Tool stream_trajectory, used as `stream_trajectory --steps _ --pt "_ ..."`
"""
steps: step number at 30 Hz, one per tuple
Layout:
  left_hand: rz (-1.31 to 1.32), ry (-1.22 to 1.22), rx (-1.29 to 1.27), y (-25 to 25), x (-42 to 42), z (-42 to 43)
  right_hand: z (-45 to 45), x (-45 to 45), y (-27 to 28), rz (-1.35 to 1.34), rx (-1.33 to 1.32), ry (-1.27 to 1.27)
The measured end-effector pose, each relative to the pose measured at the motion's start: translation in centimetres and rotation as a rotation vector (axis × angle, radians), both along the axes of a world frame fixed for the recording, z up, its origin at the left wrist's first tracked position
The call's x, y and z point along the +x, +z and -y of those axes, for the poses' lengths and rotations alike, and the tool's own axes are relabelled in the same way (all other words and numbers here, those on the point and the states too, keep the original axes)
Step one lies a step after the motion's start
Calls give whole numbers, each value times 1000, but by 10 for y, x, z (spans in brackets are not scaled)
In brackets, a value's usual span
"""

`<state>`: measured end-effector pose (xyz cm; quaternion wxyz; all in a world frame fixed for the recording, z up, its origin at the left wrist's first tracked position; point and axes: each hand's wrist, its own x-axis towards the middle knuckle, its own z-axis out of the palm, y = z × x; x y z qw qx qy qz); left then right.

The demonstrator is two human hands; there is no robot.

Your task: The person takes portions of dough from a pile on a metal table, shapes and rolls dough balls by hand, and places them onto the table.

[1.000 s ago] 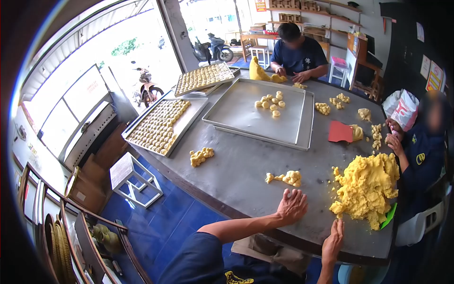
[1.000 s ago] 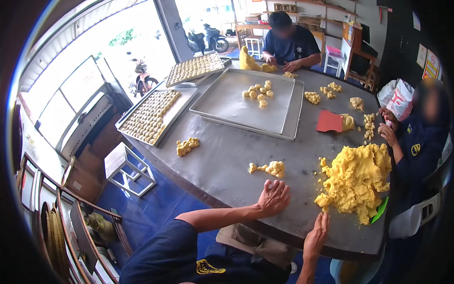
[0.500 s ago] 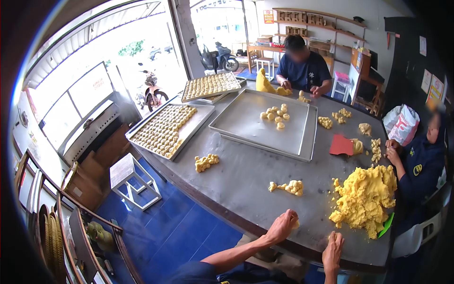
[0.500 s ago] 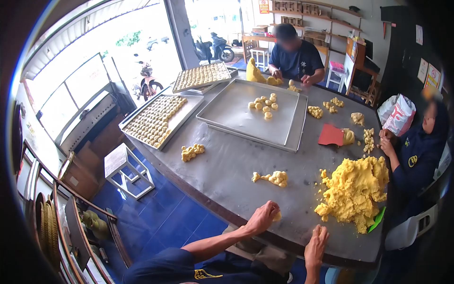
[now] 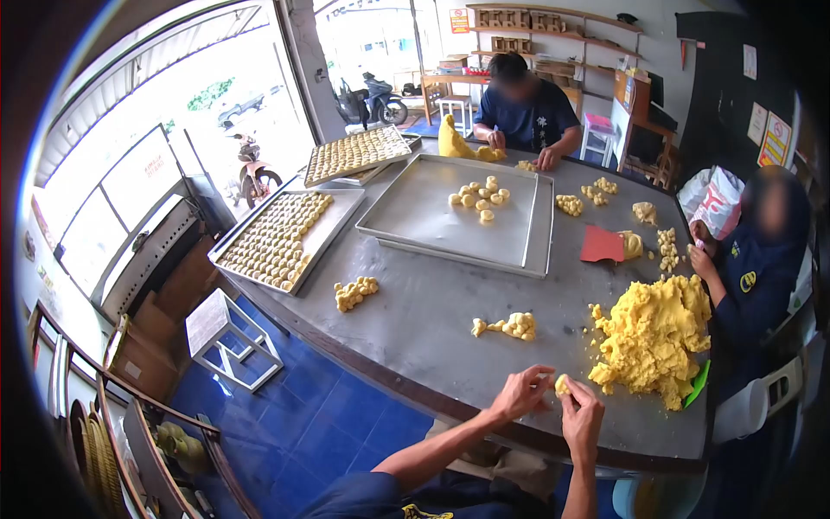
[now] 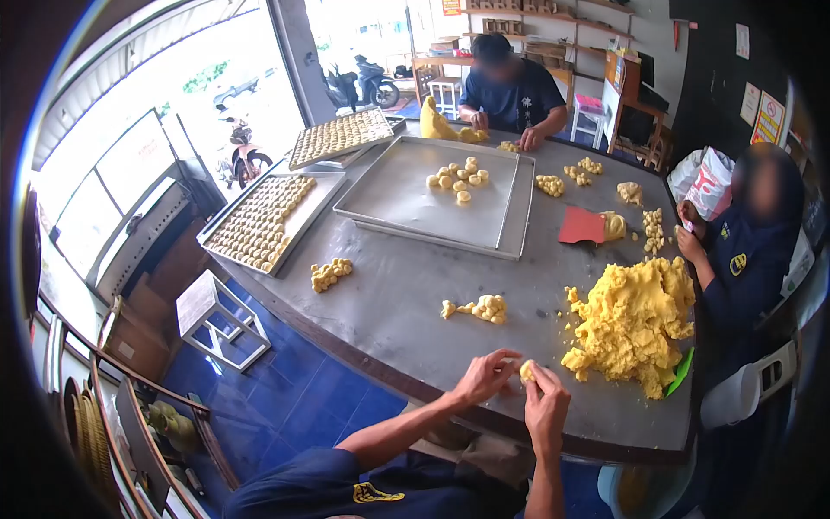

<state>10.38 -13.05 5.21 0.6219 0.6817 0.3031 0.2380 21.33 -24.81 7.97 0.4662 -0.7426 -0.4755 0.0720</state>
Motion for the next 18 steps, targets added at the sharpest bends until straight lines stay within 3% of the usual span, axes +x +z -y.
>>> stream_trajectory --steps 3,4,7,12,14,17,18 --pt "-349 -181 428 -53 4 -20 -6 -11 -8 69 -33 182" --pt "-228 -126 452 -59 2 -18 -10 -15 -13 119 -3 217" --pt "-204 63 491 -60 -2 -7 -15 -19 -10 -237 88 80" --pt "-331 -73 538 -66 -1 -3 -17 -21 -27 89 -52 51" --pt "-184 -117 463 -59 -6 -8 -13 -30 -20 284 -39 36" --pt "-37 -107 415 -51 -9 -9 -12 -24 -8 79 28 165" --pt "-14 -125 413 -51 -9 -10 -14 -17 -9 -315 -54 116"
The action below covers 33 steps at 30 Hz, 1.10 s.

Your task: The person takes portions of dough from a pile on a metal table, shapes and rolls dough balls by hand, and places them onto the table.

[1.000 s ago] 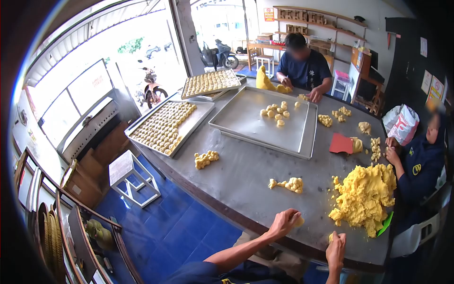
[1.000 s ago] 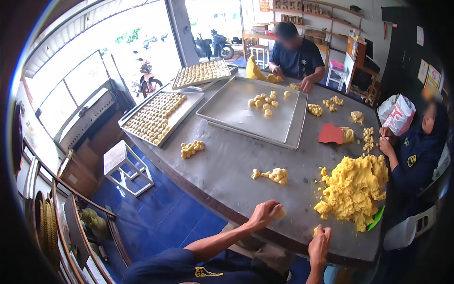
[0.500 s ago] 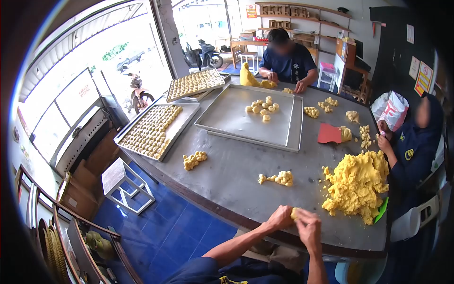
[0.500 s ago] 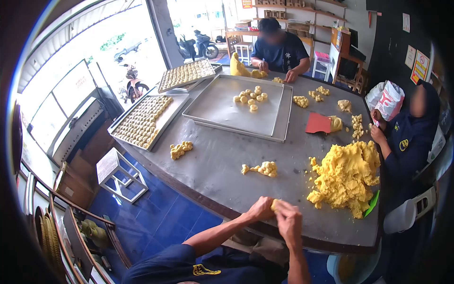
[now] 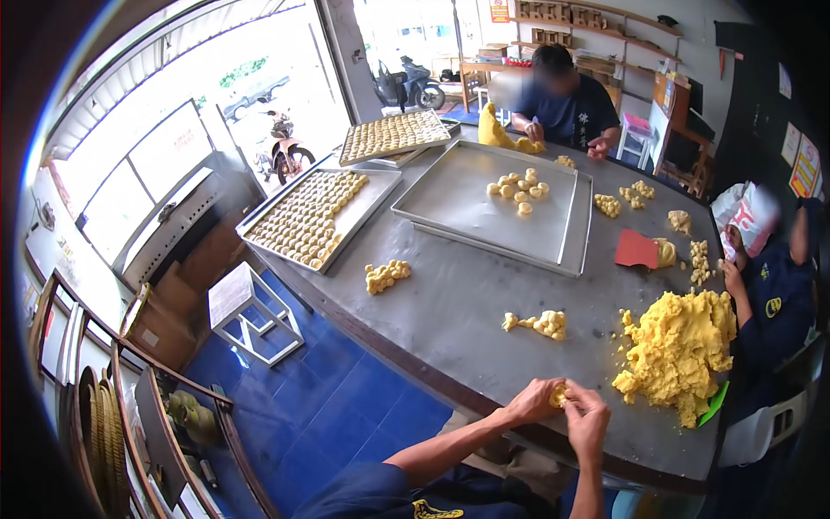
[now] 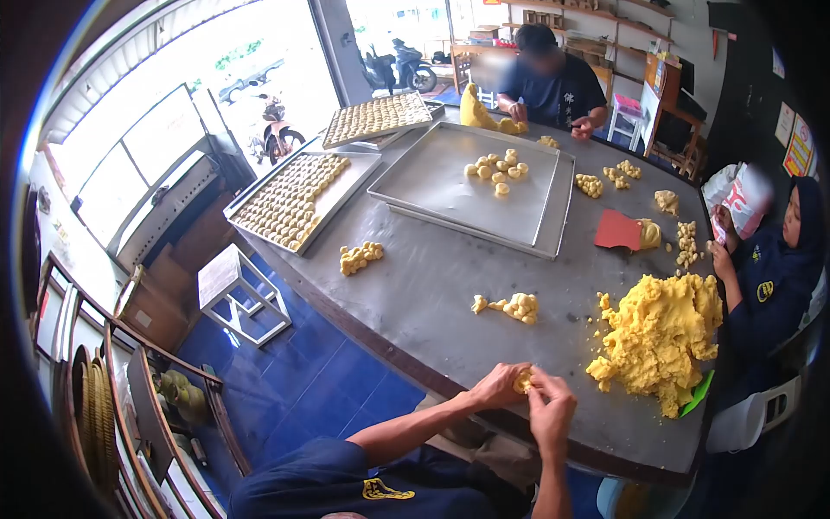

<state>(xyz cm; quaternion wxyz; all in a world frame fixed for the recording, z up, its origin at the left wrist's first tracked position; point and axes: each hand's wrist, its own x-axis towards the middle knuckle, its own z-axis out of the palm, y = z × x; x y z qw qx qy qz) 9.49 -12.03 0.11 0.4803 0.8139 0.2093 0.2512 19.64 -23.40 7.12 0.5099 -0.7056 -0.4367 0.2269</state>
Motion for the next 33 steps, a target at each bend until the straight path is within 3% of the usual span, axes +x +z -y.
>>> stream_trajectory --steps 1,3,5,14,17,18,21,23,24,27,28,33 --pt "19 -23 -1 1 0 -1 -5 13 -10 -119 -13 11" --pt "58 -43 21 1 -1 0 -12 28 -25 85 -118 61" --pt "119 -65 58 1 -1 2 -20 34 -45 49 -126 73" --pt "134 -99 72 2 1 3 -17 29 -29 184 -124 -19" --pt "123 -118 121 -17 9 -2 -9 22 -25 389 -12 26" --pt "110 -38 69 -9 6 -1 -6 27 -24 253 -51 -75" --pt "92 131 -87 12 1 1 12 62 -33 680 47 -555" --pt "108 190 -206 -2 5 1 32 90 -50 572 -67 -498" --pt "35 181 -215 16 2 2 36 97 -54 516 -115 -469" --pt "-19 99 -177 14 4 -1 42 104 -61 586 -24 -444" --pt "-8 110 -178 11 6 0 36 96 -59 524 5 -599" --pt "-2 121 -151 12 2 0 44 105 -62 654 -80 -477"
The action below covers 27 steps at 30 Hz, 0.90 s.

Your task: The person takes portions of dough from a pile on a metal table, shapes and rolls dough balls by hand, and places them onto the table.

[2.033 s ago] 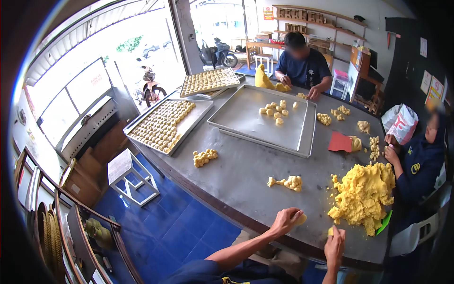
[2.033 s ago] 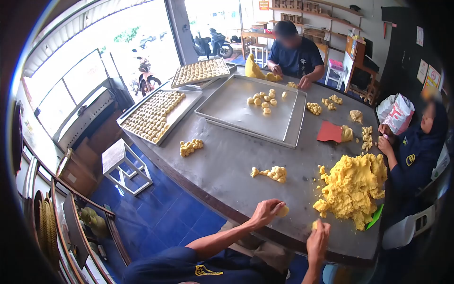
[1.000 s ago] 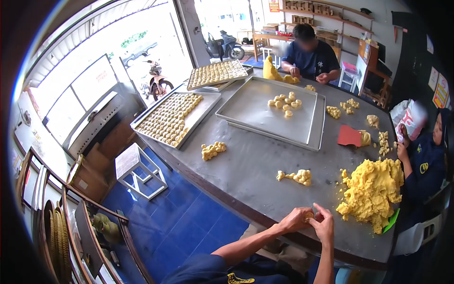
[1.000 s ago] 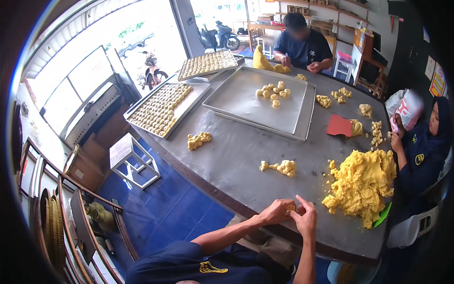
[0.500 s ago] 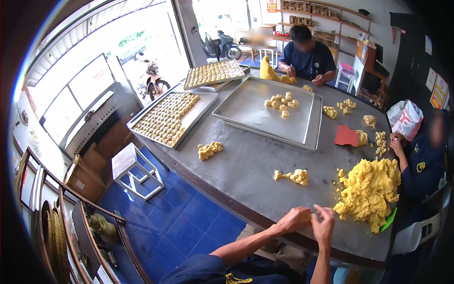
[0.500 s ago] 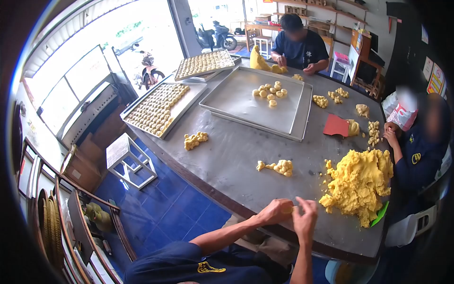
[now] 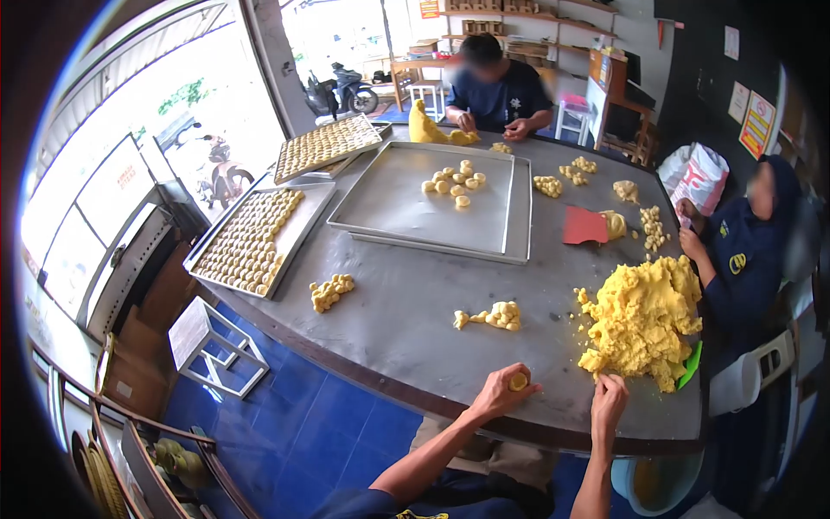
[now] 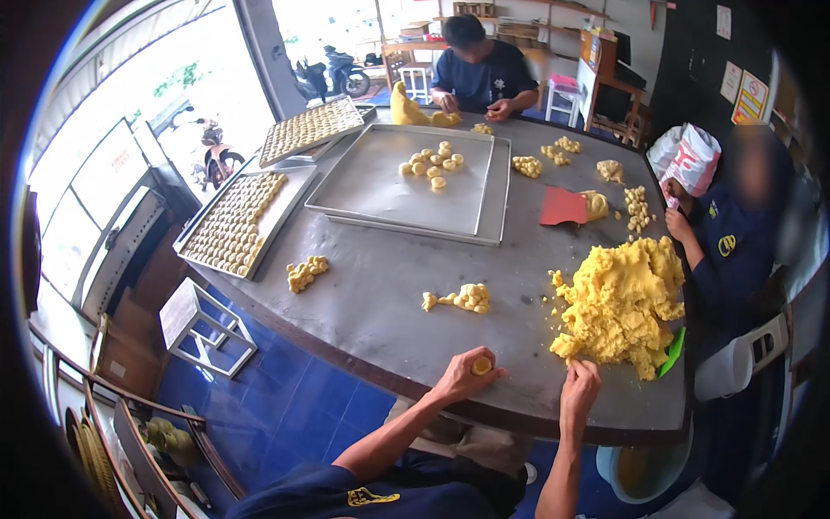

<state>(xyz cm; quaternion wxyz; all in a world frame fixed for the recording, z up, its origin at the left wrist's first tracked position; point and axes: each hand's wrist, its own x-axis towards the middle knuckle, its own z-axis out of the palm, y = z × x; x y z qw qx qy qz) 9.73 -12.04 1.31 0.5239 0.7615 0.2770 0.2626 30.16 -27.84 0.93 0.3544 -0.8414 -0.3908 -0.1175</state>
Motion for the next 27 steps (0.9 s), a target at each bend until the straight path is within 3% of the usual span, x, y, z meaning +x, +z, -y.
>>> stream_trajectory --steps 6,9,12,15,19,21,22,24,25,27 --pt "-5 -5 -21 6 0 2 6 -6 11 103 -86 13" --pt "-77 -59 70 9 -1 2 -6 -35 30 -177 60 93" --pt "9 -112 138 2 1 0 -34 -76 35 -528 184 350" --pt "74 -159 181 -18 1 1 -57 -92 45 -330 -44 433" --pt "-58 -180 221 -7 -3 1 -57 -61 52 -338 -98 455" --pt "-23 -66 199 -5 2 2 -54 -33 59 125 -165 240" --pt "-8 -14 187 -5 3 4 -51 -16 52 114 -251 131" --pt "-63 -48 -38 -1 2 3 -34 17 18 263 -307 181" --pt "-87 -60 -142 3 2 -3 -28 14 21 44 -300 196" --pt "-174 -124 -217 4 -2 -16 -16 2 19 63 -174 188"
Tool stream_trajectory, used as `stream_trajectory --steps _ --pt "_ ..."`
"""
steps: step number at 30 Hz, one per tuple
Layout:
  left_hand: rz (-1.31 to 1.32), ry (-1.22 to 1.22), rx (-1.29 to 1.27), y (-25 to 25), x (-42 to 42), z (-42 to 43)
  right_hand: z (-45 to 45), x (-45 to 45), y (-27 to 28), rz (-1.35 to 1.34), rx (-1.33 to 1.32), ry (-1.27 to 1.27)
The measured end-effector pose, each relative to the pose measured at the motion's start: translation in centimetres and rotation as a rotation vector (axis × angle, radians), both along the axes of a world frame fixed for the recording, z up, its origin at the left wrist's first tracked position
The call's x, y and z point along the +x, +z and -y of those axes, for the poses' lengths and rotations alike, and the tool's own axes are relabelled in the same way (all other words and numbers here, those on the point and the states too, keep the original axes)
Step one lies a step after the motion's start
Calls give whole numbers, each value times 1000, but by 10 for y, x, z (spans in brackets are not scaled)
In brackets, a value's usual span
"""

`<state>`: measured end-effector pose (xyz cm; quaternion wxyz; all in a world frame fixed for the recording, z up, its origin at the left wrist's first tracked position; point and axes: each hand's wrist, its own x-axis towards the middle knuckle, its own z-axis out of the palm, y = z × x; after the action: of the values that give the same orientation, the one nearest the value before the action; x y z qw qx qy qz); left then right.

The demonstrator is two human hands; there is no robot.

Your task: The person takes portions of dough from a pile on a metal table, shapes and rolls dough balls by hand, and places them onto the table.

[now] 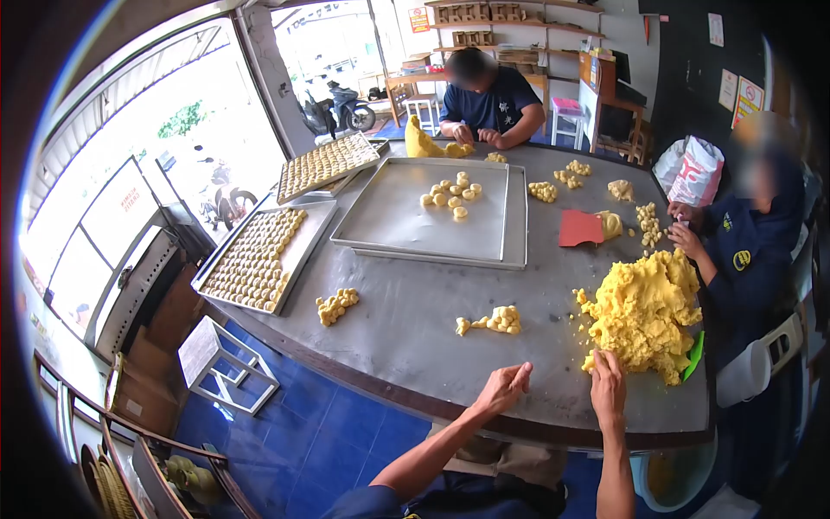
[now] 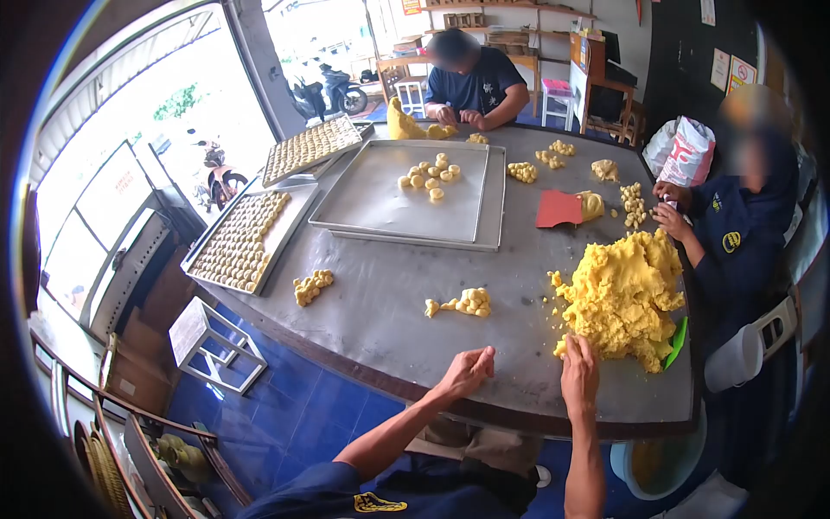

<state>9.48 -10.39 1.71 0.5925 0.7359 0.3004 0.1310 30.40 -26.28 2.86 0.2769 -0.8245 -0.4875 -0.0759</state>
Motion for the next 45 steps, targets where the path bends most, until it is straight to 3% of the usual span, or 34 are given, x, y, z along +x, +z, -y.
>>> stream_trajectory --steps 3,7,10,13,14,17,18,22,25,26,30,33,37,40,43,45 --pt "289 47 64 -5 -7 -5 16 -12 -3 -112 149 -39" --pt "264 -91 452 -9 -20 -11 27 -13 -16 -204 242 -149" --pt "167 -165 397 -13 -16 -5 19 -14 -11 -203 199 -210" --pt "38 -102 916 -1 -7 6 14 -21 -15 -160 210 -232" --pt "23 -71 970 0 -6 5 15 -23 -18 -135 207 -222" --pt "109 49 656 6 -6 -1 19 -26 -29 -131 199 -216" --pt "37 -14 634 9 -13 -8 21 -27 -29 -151 192 -216" --pt "145 146 1031 -3 -17 -3 21 -28 -28 -185 181 -210" --pt "-144 147 732 29 -10 -5 20 -24 -31 -160 187 -202" --pt "-267 132 748 41 0 -12 21 -24 -33 -151 186 -199" --pt "-38 159 1011 11 39 -39 23 -25 -32 -167 172 -190" --pt "-86 82 966 -20 44 -53 24 -26 -26 -175 176 -172" --pt "-95 -36 757 3 12 -50 20 -23 -30 -149 217 -213" --pt "-34 -167 1060 8 -33 -20 17 -16 -37 -138 162 -219" --pt "-216 -338 497 51 -56 -33 9 -6 -27 -125 105 -184" --pt "57 178 752 38 -54 -61 0 -1 -27 -107 82 -186"
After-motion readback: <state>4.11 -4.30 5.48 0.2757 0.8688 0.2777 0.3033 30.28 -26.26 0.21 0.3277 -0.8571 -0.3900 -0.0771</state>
